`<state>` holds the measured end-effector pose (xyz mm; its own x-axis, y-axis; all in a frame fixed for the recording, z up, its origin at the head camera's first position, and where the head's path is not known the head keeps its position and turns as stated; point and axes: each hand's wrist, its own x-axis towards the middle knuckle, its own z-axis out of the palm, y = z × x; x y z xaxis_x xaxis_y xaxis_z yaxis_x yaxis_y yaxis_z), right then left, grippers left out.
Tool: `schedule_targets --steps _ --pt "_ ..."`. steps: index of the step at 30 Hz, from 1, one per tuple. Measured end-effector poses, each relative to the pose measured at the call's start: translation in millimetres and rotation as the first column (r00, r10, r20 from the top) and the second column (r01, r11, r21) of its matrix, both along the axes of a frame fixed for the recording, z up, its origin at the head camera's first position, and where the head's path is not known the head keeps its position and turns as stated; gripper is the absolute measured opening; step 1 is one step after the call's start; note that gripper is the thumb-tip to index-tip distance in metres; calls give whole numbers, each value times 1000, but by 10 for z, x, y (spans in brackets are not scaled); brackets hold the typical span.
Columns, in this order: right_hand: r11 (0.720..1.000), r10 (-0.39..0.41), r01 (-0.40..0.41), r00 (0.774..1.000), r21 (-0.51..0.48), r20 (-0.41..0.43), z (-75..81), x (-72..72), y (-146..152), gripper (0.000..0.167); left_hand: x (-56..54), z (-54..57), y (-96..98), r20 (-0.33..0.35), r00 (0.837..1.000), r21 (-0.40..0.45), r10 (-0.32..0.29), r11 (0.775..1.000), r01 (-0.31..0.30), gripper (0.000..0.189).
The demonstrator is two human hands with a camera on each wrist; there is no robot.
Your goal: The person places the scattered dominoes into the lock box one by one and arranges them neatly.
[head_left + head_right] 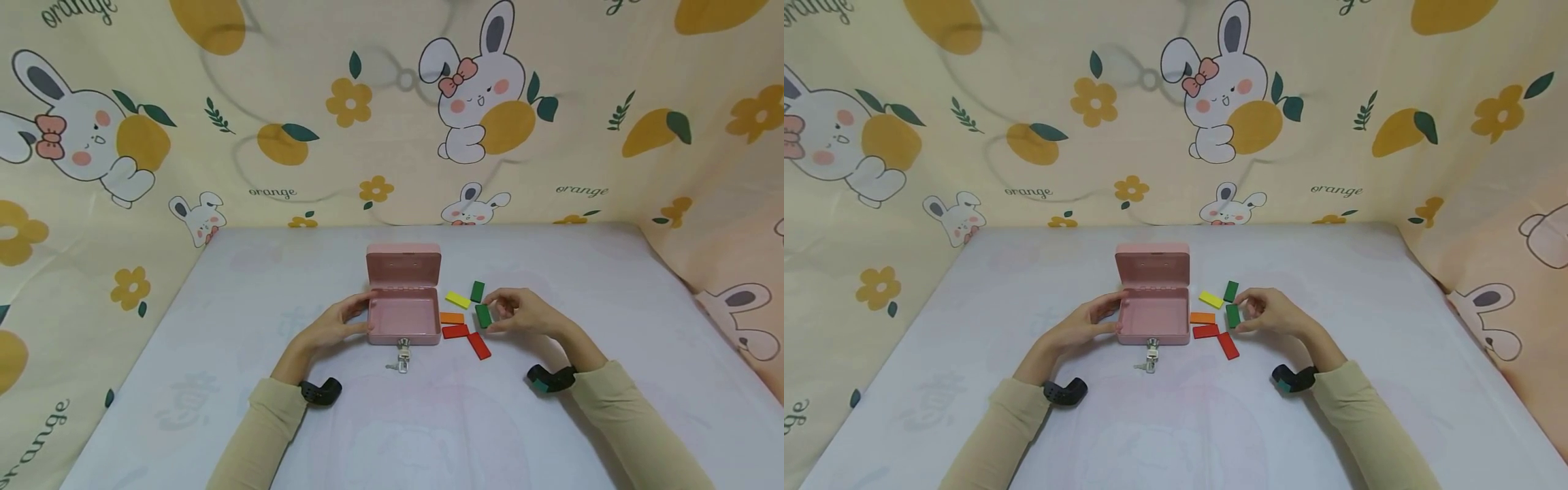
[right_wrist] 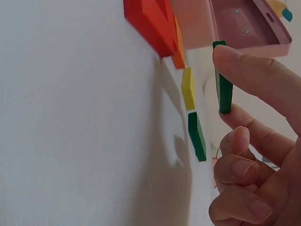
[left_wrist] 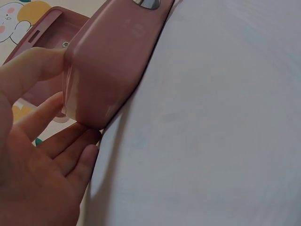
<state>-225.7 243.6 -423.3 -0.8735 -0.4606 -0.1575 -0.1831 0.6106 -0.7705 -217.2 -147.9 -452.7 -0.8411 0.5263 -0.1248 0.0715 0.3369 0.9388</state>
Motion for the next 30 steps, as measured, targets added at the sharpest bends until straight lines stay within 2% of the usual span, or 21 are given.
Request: schedule_targets --steps 6,11,30 --pt "1000 -15 15 999 4 -31 10 14 -87 44 -1 5 -10 14 1000 -14 6 1000 -6 67" --pt "1000 -21 20 998 -5 -58 59 39 -168 42 -9 -8 -23 -2 1000 -7 0 1000 0 67" --pt "998 -31 27 997 -54 -68 102 14 -370 40 -28 -28 -26 -3 1000 5 -7 1000 7 66"
